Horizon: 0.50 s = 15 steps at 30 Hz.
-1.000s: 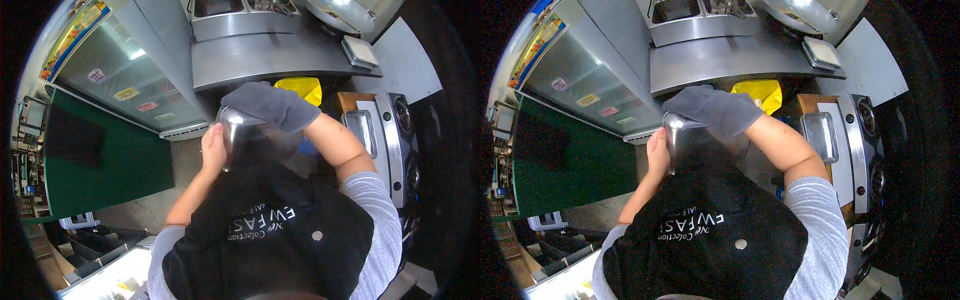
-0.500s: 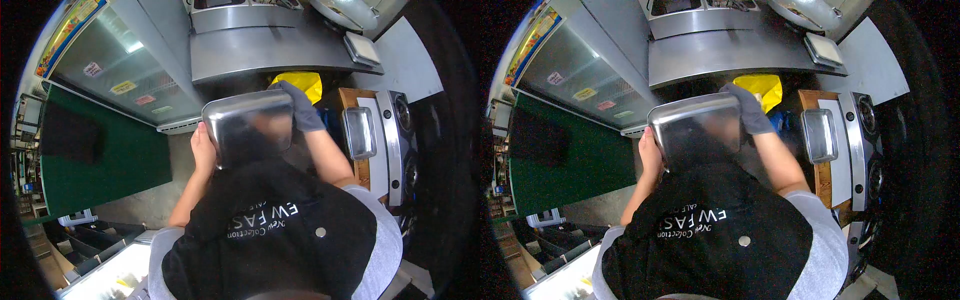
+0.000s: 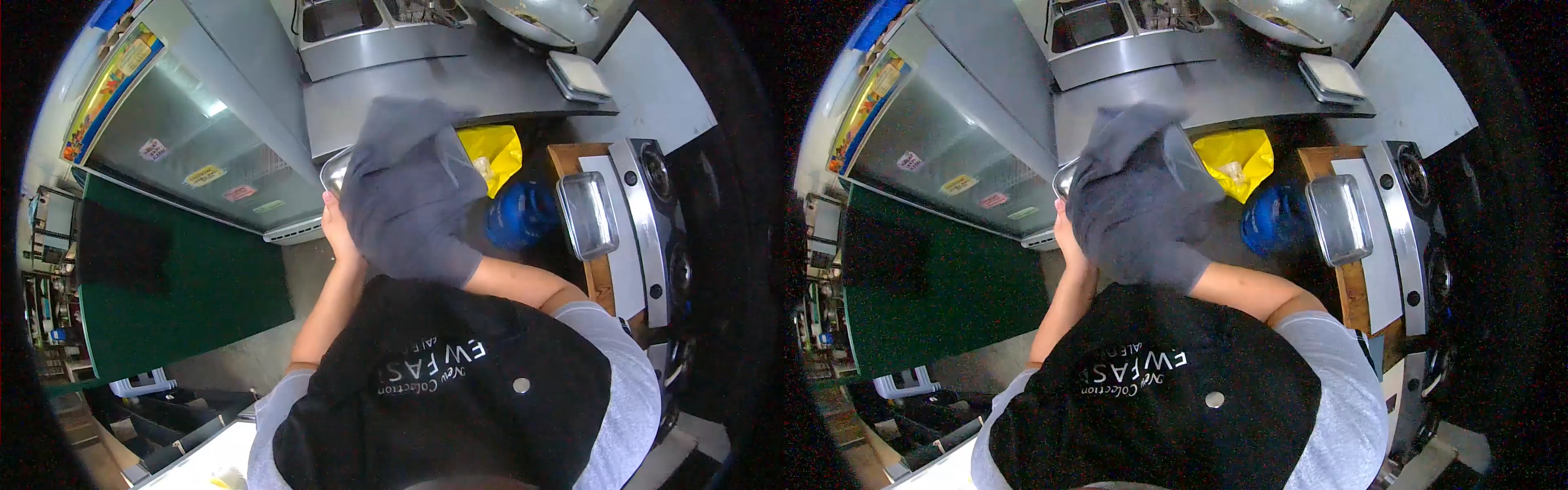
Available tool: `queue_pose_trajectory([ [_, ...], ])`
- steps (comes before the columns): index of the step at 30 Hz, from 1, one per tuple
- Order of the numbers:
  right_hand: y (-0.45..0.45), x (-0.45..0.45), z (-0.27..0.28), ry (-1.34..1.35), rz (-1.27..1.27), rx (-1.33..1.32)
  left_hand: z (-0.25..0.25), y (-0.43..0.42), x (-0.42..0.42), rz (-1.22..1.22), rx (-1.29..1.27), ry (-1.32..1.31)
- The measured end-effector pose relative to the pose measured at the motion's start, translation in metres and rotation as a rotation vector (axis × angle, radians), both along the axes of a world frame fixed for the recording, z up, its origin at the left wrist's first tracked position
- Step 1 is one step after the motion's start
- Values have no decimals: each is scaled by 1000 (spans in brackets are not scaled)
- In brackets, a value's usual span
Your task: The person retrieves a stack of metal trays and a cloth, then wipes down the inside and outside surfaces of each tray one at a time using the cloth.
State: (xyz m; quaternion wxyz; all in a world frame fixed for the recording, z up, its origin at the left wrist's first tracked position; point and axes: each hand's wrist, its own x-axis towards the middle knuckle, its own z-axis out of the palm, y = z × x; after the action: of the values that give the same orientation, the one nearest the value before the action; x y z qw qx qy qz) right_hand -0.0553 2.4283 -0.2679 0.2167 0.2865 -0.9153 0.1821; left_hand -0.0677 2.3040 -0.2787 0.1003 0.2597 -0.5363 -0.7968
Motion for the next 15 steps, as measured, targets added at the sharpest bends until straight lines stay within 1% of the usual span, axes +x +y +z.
queue_pose_trajectory([
  [2, 7, -13, 3, 70, -19, 11, 10, 1, 6, -9, 151, 146],
  [3, 11, -20, 4, 121, -40, 29, -19, -12, -3, -3, 91, 169],
  [6, 30, -46, 2, 272, -86, 89, -4, -15, 5, 42, 70, 132],
  [7, 27, -46, -3, 266, -83, 88, -9, -15, 5, 64, 52, 125],
  [8, 24, -49, -13, 209, -89, 44, -12, -17, 8, 65, 50, 119],
  [10, 24, -59, -16, 120, -107, -42, -8, -15, 6, 88, 41, 160],
  [12, 9, -38, -15, 74, -58, -6, -7, -15, 5, 96, 84, 145],
  [14, -8, -9, -2, 13, 50, 32, -21, -27, 0, 30, 306, 224],
  [15, -13, 3, 2, -12, 98, 32, -44, -42, -6, -175, 672, 345],
])
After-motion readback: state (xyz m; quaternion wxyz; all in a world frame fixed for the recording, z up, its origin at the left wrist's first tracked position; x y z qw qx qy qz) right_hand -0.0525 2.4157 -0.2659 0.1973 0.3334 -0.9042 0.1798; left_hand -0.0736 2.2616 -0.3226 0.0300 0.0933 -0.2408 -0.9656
